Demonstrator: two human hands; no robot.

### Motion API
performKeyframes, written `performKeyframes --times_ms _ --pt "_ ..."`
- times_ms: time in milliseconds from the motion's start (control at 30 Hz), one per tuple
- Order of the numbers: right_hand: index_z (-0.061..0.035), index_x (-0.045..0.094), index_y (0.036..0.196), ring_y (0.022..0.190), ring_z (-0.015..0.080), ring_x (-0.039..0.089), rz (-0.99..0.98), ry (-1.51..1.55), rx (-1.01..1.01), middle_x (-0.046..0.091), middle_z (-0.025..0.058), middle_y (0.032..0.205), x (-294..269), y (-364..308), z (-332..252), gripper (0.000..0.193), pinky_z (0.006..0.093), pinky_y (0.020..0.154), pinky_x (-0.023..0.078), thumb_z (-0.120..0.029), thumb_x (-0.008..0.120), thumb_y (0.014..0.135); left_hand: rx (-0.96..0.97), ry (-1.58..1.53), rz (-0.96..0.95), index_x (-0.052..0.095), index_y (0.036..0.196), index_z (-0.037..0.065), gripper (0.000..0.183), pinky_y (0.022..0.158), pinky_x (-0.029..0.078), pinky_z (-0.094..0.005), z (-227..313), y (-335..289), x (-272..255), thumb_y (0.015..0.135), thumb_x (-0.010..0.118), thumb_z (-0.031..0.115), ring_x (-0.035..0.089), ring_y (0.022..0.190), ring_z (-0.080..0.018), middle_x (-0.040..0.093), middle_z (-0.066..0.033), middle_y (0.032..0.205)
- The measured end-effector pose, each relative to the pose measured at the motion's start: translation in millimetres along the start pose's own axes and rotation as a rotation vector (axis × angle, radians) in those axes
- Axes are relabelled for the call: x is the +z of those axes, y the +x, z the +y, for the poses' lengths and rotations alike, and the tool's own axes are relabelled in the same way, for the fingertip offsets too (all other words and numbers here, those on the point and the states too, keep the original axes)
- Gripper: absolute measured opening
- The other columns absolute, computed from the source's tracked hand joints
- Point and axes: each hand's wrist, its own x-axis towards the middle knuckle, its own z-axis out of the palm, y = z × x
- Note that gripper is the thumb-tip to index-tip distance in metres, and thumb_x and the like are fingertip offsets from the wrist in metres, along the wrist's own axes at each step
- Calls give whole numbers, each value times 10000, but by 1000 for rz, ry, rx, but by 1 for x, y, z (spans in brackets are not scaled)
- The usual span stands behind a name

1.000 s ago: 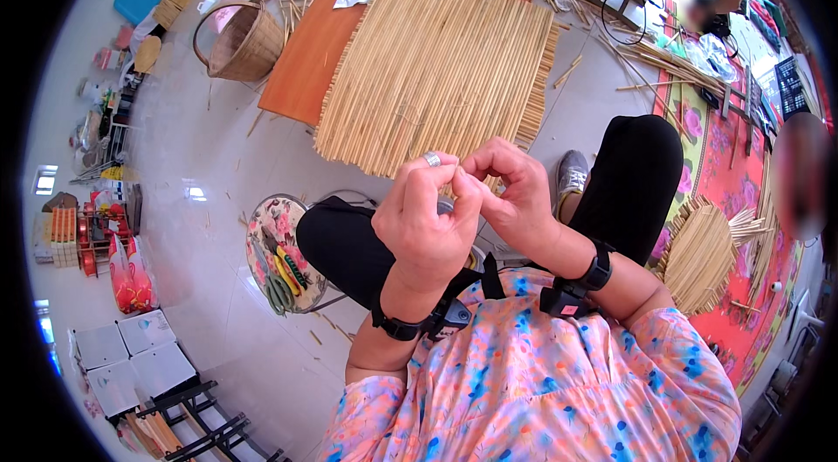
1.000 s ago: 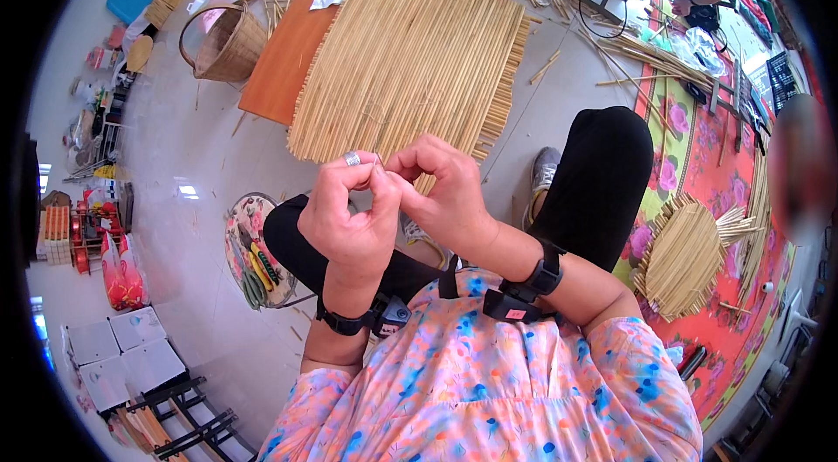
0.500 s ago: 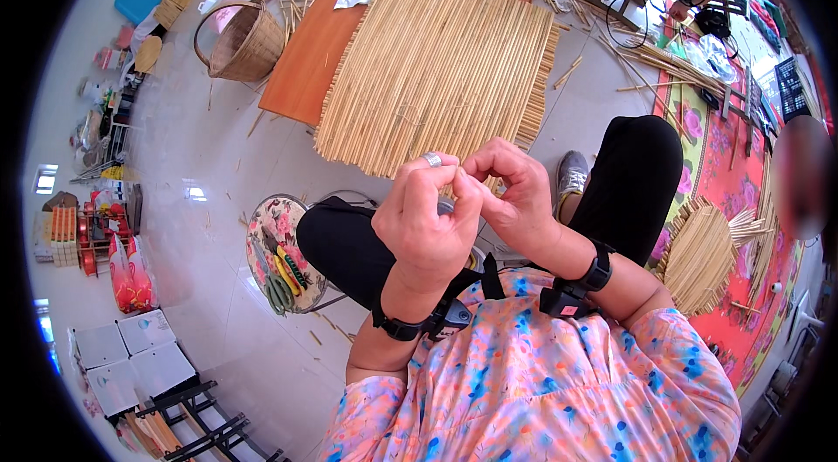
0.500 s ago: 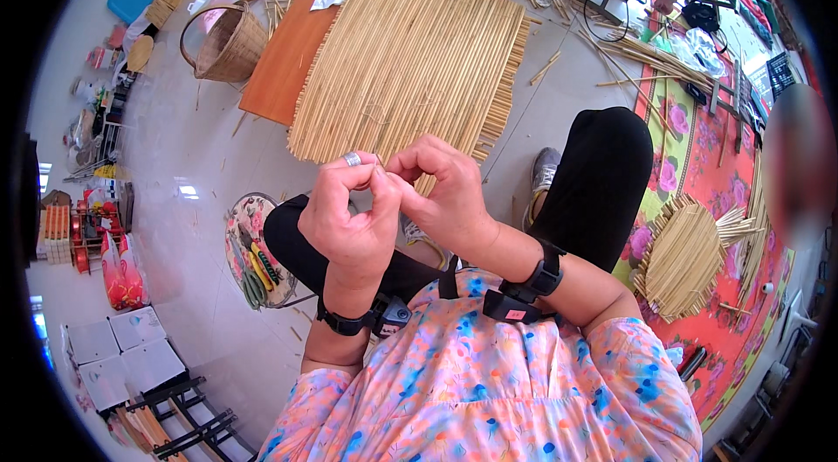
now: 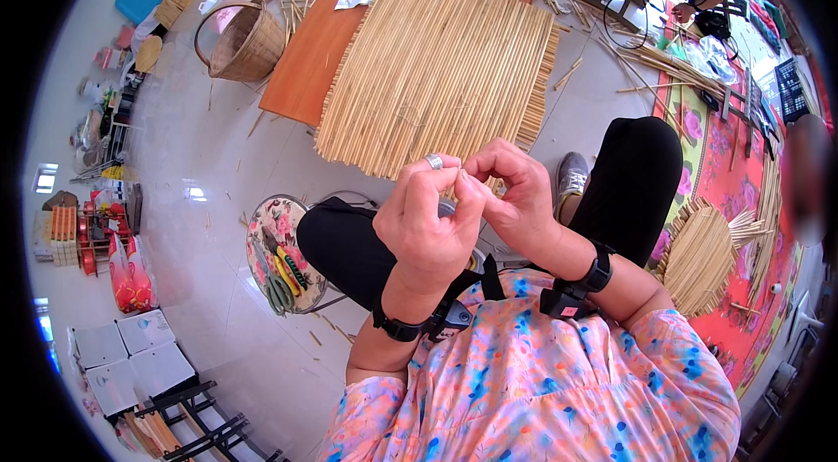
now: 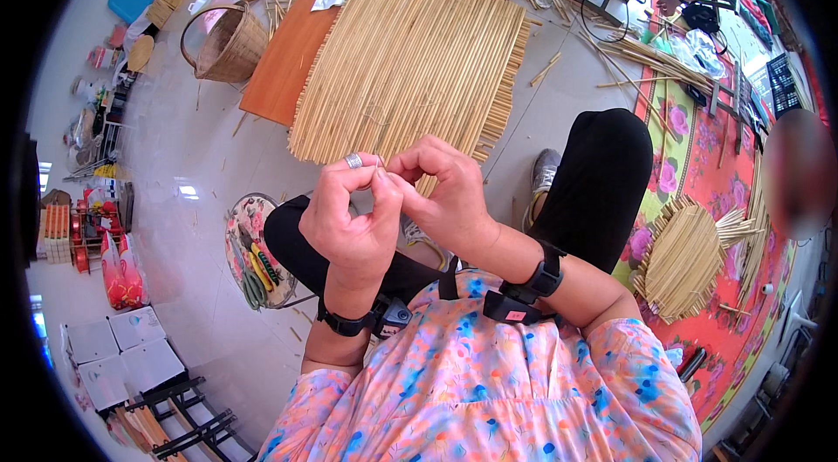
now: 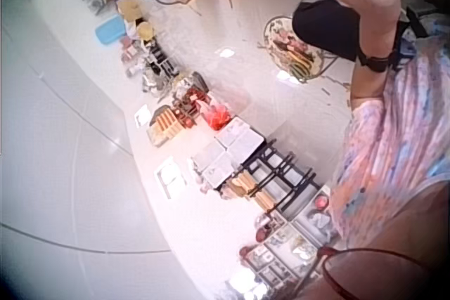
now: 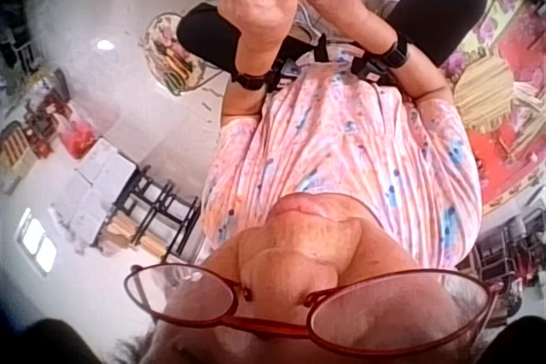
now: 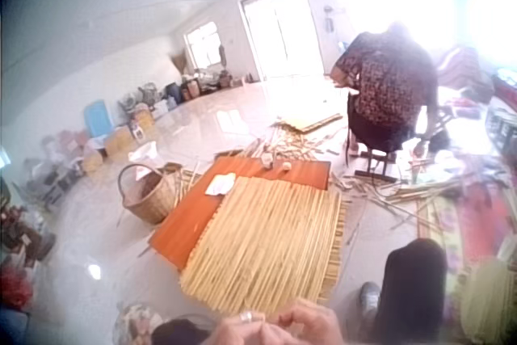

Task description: The person sits on the floor and weaves a flat mat using thin bamboo strips and a white string. They thread the string through the strips, pull it tight, and use pliers to trim excess material. The person lifts and folds the mat to continue the weaving process.

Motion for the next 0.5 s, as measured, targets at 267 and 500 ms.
performKeyframes --times_ms 267,500 --pt "-20 615 754 640 122 549 -2 -4 -5 578 35 716 0 0 -1 104 240 581 446 -70 705 737 17 15 1 546 756 38 145 540 528 -300 2 2 -1 696 676 10 645 644 -239 629 -102 746" --pt "-24 595 772 667 113 512 -23 -3 8 561 21 730 0 -1 -2 114 236 601 420 -90 687 767 -1 3 -5 545 759 37 146 556 531 -307 1 1 -1 698 675 9 648 660 -248 631 -105 756"
